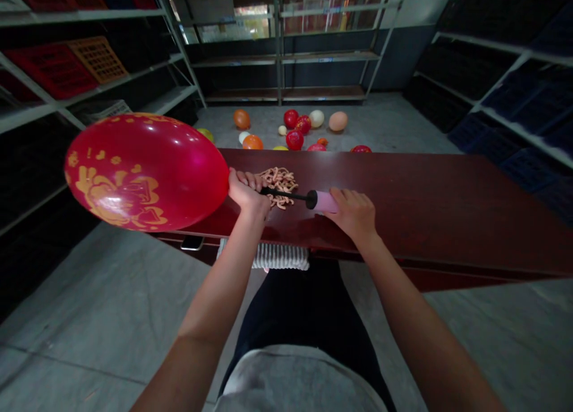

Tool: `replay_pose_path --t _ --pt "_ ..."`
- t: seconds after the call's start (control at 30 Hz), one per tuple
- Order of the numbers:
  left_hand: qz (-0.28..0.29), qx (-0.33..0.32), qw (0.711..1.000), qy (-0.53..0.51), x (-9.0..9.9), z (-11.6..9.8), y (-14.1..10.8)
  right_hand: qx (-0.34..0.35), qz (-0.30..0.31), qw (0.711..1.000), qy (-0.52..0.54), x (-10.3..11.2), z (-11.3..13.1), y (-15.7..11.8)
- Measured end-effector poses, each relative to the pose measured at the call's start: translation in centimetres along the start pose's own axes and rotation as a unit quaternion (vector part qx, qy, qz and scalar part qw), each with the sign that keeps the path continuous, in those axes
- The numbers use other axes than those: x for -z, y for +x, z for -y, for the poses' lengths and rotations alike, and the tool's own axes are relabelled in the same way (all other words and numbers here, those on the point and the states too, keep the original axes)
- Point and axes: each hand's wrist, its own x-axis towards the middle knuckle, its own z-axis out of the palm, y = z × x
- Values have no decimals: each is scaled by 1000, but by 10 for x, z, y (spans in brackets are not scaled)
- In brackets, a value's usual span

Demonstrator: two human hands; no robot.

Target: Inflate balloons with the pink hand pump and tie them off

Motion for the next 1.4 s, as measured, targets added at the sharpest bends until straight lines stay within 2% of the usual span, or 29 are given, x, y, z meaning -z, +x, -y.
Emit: replay_pose_path --t 0.1,0.17,0.3,0.4,0.53,0.7,0.87,1.0,1.17,1.4 --pt "-10 -10 1000 0 3 -27 5 2 12 1000 10 1 0 -1" --pt "-15 -19 1000 0 6 -36 9 5 5 1000 28 4 5 1" --pt "-14 -31 999 -4 8 -33 10 18 -27 997 72 11 23 12" --pt "-11 -31 999 -20 3 -21 6 24 -22 996 81 11 33 24" --pt "-24 -36 999 -16 -3 -5 4 12 -38 996 80 0 36 31" --pt "-37 -8 999 4 1 28 3 12 -45 995 85 -11 41 32" --pt "-30 14 999 22 -1 72 -20 28 -32 996 77 -12 42 31" --pt "11 34 999 8 -11 89 -37 13 -60 996 59 -13 39 30" --pt "22 45 999 1 -16 85 -34 12 -111 993 49 -17 39 32" --pt "11 19 1000 -6 -7 56 -16 34 -94 994 41 -17 40 29"
